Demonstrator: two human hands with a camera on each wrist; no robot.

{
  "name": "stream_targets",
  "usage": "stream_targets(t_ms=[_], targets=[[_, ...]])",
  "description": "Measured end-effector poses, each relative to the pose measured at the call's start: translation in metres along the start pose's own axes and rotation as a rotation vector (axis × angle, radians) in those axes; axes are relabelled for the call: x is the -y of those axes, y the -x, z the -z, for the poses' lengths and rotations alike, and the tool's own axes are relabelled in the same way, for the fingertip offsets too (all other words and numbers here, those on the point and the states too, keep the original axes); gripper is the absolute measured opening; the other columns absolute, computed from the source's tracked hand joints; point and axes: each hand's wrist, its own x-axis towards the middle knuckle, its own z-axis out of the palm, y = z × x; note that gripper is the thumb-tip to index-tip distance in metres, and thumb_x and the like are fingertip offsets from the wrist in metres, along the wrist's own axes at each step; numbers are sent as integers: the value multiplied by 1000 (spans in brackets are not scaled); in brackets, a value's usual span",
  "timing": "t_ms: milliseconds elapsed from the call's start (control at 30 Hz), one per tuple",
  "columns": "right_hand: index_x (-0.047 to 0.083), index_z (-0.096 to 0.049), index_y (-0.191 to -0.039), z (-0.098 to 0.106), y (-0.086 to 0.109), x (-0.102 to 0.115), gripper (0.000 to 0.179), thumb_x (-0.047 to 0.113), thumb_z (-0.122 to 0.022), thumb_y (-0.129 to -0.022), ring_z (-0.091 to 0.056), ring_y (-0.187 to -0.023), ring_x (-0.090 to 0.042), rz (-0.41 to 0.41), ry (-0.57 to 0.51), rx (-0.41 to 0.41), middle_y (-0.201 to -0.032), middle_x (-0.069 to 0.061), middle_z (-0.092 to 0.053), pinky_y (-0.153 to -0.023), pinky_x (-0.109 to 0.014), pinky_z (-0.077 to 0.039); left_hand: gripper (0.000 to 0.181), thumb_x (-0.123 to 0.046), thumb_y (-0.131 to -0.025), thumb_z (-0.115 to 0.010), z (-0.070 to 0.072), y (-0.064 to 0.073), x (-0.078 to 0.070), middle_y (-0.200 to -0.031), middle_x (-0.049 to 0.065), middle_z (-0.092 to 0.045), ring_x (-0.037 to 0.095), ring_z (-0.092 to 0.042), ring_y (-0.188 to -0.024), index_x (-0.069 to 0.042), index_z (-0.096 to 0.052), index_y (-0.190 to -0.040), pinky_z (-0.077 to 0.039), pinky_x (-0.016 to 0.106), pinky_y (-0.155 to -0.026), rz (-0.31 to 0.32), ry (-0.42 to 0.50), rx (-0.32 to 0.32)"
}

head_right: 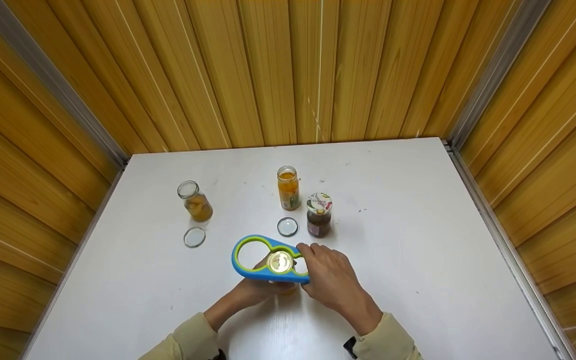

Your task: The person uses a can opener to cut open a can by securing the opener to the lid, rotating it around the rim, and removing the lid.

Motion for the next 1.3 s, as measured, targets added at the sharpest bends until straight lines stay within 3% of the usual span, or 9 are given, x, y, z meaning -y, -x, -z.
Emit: stream_targets(t_ms=[167,300,500,667,867,1000,1133,1300], targets=[[6,-63,-123,0,-2,3,69,12,-95,-62,-66,-73,-20,36,62,-52,-92,-5,-70,-61,-37,-55,73,-23,-86,-85,-1,0,1,-141,-9,-57,9,-52,-129,-17,-48,-148,-38,30,-114,-14,20,-20],[5,-61,-112,1,-5,9,55,7,-89,-64,-60,-59,-21,39,129,-68,-77,-3,-62,-48,-35,-46,72,-22,-85,-84,-3,-1,1,-139,-7,-58,10,-53,-126,-15,-48,-147,-41,31,-112,-17,19,-44],[4,-58,-101,6,-8,25,42,9,-85,-70,-57,-54,-24,-85,162,29,-71,-7,-60,-46,-38,-45,67,-28,-88,-80,-9,0,-1,-138,-7,-57,9,-53,-127,-14,-49,-146,-40,33,-114,21,-49,-91],[-2,-61,-108,5,-6,42,48,9,-87,-70,-61,-57,-24,-209,148,102,-73,-13,-64,-50,-41,-52,67,-26,-83,-83,-8,-2,-1,-134,-6,-61,9,-55,-124,-11,-53,-142,-41,33,-113,7,-118,-101],[-6,-60,-105,2,0,57,47,6,-89,-69,-65,-58,-25,-284,109,103,-73,-17,-67,-51,-42,-57,60,-28,-82,-84,0,-3,-2,-124,-13,-62,6,-56,-117,-17,-58,-135,-41,34,-113,3,-168,-18],[-7,-61,-104,2,3,60,47,3,-89,-68,-67,-59,-25,-305,92,114,-74,-19,-69,-52,-42,-58,59,-20,-78,-83,6,-3,-3,-122,-17,-62,4,-55,-113,-20,-59,-132,-41,32,-112,6,-189,53],[-8,-61,-104,1,6,60,46,1,-88,-68,-68,-60,-26,-310,87,122,-74,-20,-69,-52,-43,-58,61,-12,-75,-83,10,-3,-2,-120,-18,-63,4,-56,-110,-22,-60,-131,-41,30,-111,-15,-142,110],[-8,-61,-105,2,10,58,45,-2,-85,-68,-68,-59,-26,-276,114,107,-74,-20,-70,-51,-43,-58,57,-18,-77,-83,15,-4,-2,-119,-18,-65,4,-59,-111,-24,-62,-130,-41,29,-111,-48,-84,178]])
